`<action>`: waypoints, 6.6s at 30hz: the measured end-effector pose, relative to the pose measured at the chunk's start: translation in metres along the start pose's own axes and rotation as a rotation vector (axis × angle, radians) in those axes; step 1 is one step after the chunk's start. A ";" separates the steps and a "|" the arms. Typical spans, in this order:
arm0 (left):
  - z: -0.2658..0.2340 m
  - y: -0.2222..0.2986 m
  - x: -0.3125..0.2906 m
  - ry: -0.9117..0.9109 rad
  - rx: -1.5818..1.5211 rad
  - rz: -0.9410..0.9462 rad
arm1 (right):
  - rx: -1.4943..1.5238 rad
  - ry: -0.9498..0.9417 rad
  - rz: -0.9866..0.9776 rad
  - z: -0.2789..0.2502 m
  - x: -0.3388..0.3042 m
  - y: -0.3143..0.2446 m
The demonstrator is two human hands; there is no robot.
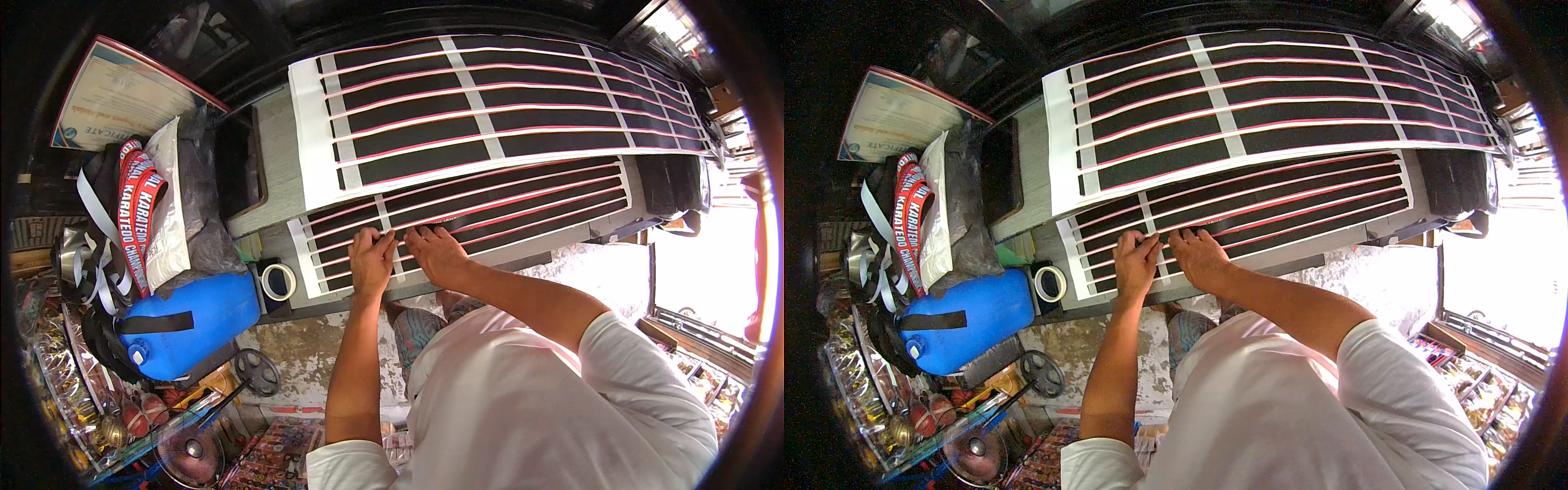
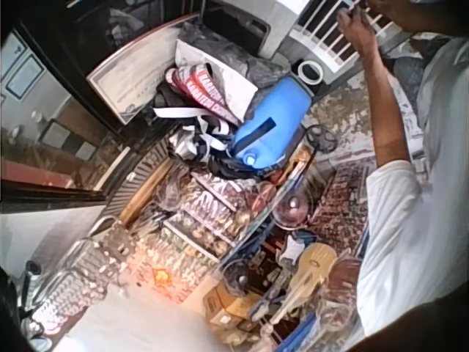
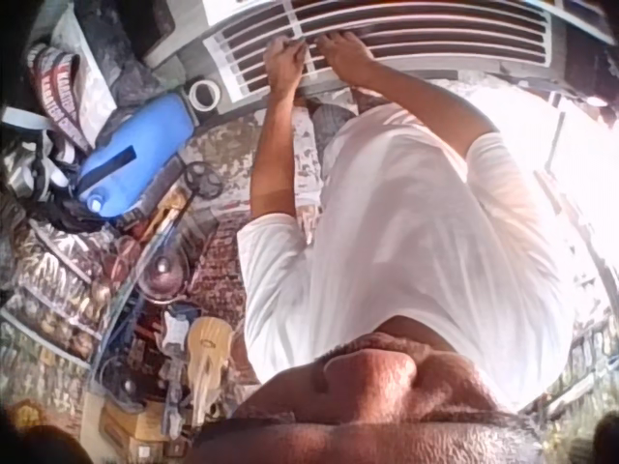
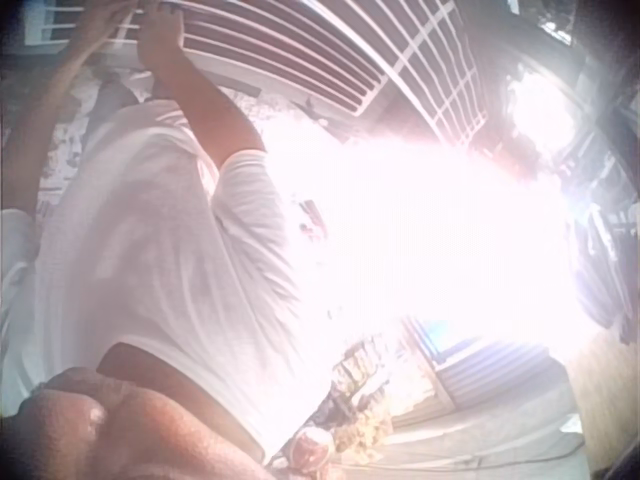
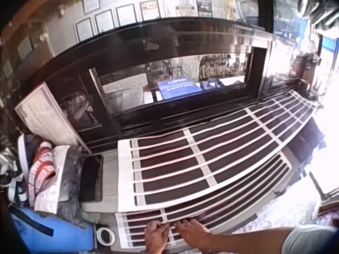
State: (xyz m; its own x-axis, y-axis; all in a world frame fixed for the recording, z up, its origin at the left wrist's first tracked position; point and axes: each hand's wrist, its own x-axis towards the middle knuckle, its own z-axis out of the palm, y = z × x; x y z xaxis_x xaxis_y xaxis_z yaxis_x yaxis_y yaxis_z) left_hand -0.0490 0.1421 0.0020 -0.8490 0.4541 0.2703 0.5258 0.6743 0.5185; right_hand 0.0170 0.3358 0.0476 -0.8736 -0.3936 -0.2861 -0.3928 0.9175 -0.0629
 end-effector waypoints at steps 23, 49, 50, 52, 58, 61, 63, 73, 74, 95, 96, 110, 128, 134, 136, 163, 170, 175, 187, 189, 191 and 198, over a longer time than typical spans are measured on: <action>-0.007 0.027 -0.020 -0.103 0.357 -0.026 | 0.172 -0.094 0.058 -0.013 0.003 0.002; -0.006 0.043 -0.038 -0.237 0.320 -0.274 | 0.259 -0.023 0.042 -0.009 -0.002 0.003; -0.010 0.036 -0.037 -0.192 0.308 -0.307 | 0.228 0.012 0.044 -0.007 -0.006 0.002; -0.027 0.010 -0.036 -0.103 0.282 -0.369 | 0.262 0.073 0.061 0.000 -0.007 0.004; -0.062 -0.065 -0.039 -0.033 0.297 -0.363 | 0.448 0.306 0.130 0.001 -0.008 0.015; -0.064 -0.077 -0.042 -0.071 0.284 -0.369 | 0.445 0.390 0.281 0.000 -0.004 0.036; -0.062 -0.084 -0.044 -0.087 0.265 -0.394 | 0.443 0.446 0.402 -0.002 -0.001 0.052; -0.067 -0.088 -0.044 -0.133 0.299 -0.401 | 0.420 0.399 0.472 0.014 0.014 0.075; -0.068 -0.086 -0.043 -0.137 0.301 -0.408 | 0.403 0.388 0.473 0.014 0.015 0.075; -0.055 -0.068 -0.038 -0.270 0.453 -0.517 | 0.452 0.065 0.462 0.005 0.032 0.096; -0.055 -0.067 -0.036 -0.272 0.445 -0.524 | 0.453 0.096 0.462 0.008 0.029 0.095; -0.055 -0.070 -0.037 -0.274 0.436 -0.554 | 0.310 0.246 0.401 0.019 0.038 0.098; -0.058 -0.069 -0.032 -0.303 0.450 -0.558 | 0.246 0.265 0.448 0.020 0.052 0.105; -0.058 -0.067 -0.032 -0.335 0.471 -0.587 | 0.248 0.003 0.428 0.007 0.045 0.100; -0.059 -0.067 -0.032 -0.335 0.466 -0.590 | 0.266 -0.023 0.413 0.005 0.041 0.099; -0.058 -0.069 -0.034 -0.327 0.456 -0.581 | 0.224 0.145 0.382 0.007 0.039 0.097; -0.057 -0.070 -0.035 -0.334 0.472 -0.574 | 0.209 0.107 0.392 0.004 0.042 0.099; -0.057 -0.070 -0.035 -0.351 0.479 -0.585 | 0.202 0.033 0.421 0.003 0.045 0.099; -0.060 -0.066 -0.030 -0.364 0.433 -0.605 | 0.196 0.029 0.441 0.002 0.043 0.099; -0.060 -0.067 -0.032 -0.363 0.455 -0.603 | 0.210 0.032 0.441 0.003 0.044 0.098; -0.060 -0.069 -0.034 -0.352 0.457 -0.591 | 0.217 0.042 0.449 0.001 0.044 0.097; -0.059 -0.065 -0.034 -0.307 0.496 -0.530 | 0.062 0.386 0.478 0.012 0.028 0.105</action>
State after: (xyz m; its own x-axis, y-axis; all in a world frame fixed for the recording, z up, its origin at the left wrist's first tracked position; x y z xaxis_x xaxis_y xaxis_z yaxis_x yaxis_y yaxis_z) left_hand -0.0574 0.0478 0.0069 -0.9784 0.0912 -0.1854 0.0787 0.9942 0.0736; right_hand -0.0452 0.4222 0.0215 -0.9944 0.0798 0.0699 0.0748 0.9946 -0.0716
